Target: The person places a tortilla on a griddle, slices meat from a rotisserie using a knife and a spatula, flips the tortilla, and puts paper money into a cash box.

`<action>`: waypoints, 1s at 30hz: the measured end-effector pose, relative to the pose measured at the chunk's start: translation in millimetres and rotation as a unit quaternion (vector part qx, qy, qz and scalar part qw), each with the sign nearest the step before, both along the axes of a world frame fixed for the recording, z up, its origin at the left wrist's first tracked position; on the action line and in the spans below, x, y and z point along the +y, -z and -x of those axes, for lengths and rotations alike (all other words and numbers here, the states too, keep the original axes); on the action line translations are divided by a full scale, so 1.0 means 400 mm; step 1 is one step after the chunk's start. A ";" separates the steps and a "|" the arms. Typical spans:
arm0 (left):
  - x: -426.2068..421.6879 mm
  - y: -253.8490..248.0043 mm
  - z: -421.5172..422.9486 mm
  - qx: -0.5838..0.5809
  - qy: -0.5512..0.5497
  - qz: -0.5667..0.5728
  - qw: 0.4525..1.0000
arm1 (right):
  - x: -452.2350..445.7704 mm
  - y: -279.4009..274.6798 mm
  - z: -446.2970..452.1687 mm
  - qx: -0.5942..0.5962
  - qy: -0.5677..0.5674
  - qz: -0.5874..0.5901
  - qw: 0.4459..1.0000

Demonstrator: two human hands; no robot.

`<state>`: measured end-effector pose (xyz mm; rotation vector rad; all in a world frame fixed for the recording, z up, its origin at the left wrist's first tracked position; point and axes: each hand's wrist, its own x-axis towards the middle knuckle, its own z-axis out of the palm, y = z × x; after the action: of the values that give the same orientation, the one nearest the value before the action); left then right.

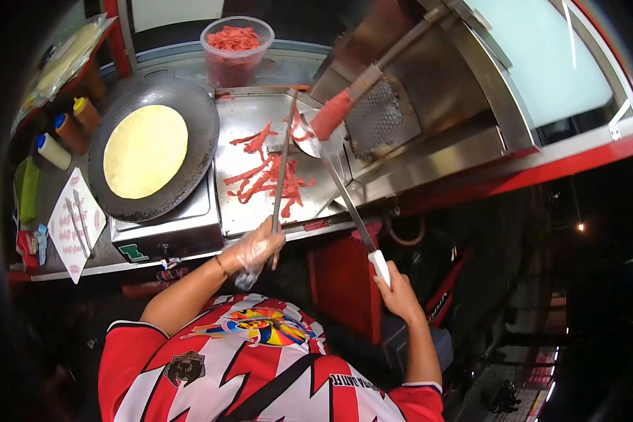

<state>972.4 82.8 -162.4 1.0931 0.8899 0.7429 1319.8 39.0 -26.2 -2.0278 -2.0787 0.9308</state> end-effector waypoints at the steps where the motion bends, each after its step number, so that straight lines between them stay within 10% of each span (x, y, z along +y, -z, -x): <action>1: -0.031 -0.007 0.011 0.002 0.011 -0.008 1.000 | -0.001 -0.007 0.008 0.023 0.012 0.002 1.000; 7: -0.107 0.029 -0.026 -0.079 0.004 0.071 0.994 | 0.083 0.159 0.232 0.237 0.095 -0.110 0.961; 11: -0.135 0.033 -0.098 -0.083 -0.006 0.062 0.995 | 0.311 0.217 0.401 0.167 0.032 -0.321 0.932; 18: -0.103 0.021 -0.083 -0.064 -0.008 0.056 0.996 | 0.118 0.446 0.314 0.180 0.066 -0.226 0.955; 25: -0.073 0.026 -0.086 -0.030 -0.011 0.037 0.999 | 0.337 0.296 0.369 0.083 0.027 -0.253 0.964; 30: -0.018 0.011 -0.060 -0.003 -0.018 0.040 0.999 | 0.096 0.385 0.241 0.112 0.010 -0.244 0.963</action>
<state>996.6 75.5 -167.0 1.0055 0.9295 0.7341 1223.5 77.5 -180.3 -1.6074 -1.9201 0.5389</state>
